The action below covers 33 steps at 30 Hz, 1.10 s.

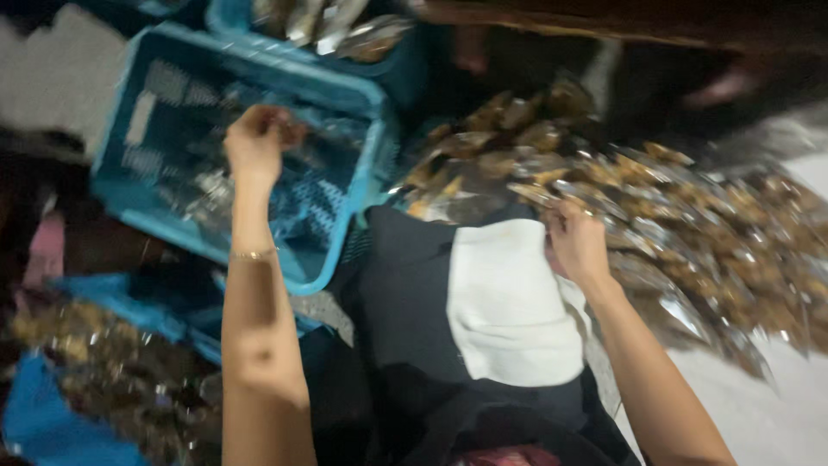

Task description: The person sits on the floor and repeatedly wipes clear plastic bags filled with snacks using a white cloth. They pick up a bag from a blue crate, wipe the exterior, and place it on a pile on the floor.

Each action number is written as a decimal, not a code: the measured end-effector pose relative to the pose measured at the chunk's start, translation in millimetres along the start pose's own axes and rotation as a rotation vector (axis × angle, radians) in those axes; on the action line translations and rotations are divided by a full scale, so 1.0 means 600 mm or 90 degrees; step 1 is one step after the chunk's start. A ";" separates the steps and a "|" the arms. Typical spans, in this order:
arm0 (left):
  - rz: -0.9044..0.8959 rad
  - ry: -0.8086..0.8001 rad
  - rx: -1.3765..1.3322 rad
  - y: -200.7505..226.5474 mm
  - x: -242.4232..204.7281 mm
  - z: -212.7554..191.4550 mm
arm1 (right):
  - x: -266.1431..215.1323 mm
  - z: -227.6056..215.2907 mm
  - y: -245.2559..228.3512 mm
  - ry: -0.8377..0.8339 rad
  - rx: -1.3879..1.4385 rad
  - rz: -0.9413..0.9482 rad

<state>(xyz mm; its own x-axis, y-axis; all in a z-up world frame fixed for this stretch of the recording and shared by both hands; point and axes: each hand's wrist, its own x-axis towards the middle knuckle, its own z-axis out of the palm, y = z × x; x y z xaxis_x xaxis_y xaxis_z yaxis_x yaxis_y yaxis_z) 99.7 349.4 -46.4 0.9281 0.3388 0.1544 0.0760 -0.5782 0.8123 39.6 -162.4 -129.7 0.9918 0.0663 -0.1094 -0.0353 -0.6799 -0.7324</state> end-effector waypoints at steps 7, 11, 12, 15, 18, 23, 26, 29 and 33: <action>-0.305 0.078 -0.034 -0.268 -0.045 0.011 | 0.040 0.020 -0.046 -0.147 0.218 -0.051; -0.315 0.023 0.135 -0.304 -0.020 0.142 | -0.019 -0.004 0.072 -0.145 0.289 0.267; -0.416 -0.037 0.082 -0.306 -0.013 0.187 | -0.041 -0.009 0.107 -0.151 0.282 0.307; -0.358 -0.097 0.193 -0.304 0.035 0.305 | -0.132 -0.022 0.207 -0.174 0.266 0.459; -0.376 -0.083 0.145 -0.324 0.036 0.377 | -0.191 -0.039 0.259 -0.212 0.241 0.580; -0.243 -0.004 0.130 -0.349 0.019 0.365 | -0.223 -0.041 0.288 -0.268 0.263 0.685; -0.217 -0.009 0.024 -0.321 -0.004 0.290 | -0.229 -0.040 0.304 -0.273 0.320 0.708; -0.246 -0.005 -0.257 -0.264 -0.067 0.161 | -0.225 -0.062 0.322 -0.231 0.517 0.654; -0.109 0.049 -0.272 -0.043 -0.197 -0.045 | -0.236 -0.192 0.288 -0.032 0.936 0.257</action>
<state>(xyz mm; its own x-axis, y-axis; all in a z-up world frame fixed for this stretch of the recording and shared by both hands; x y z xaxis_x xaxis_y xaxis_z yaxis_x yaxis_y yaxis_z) -21.6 344.0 -70.4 0.8846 0.4656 0.0263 0.0538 -0.1578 0.9860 -92.9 -373.6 -163.6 0.8825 0.1043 -0.4586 -0.4106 0.6464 -0.6431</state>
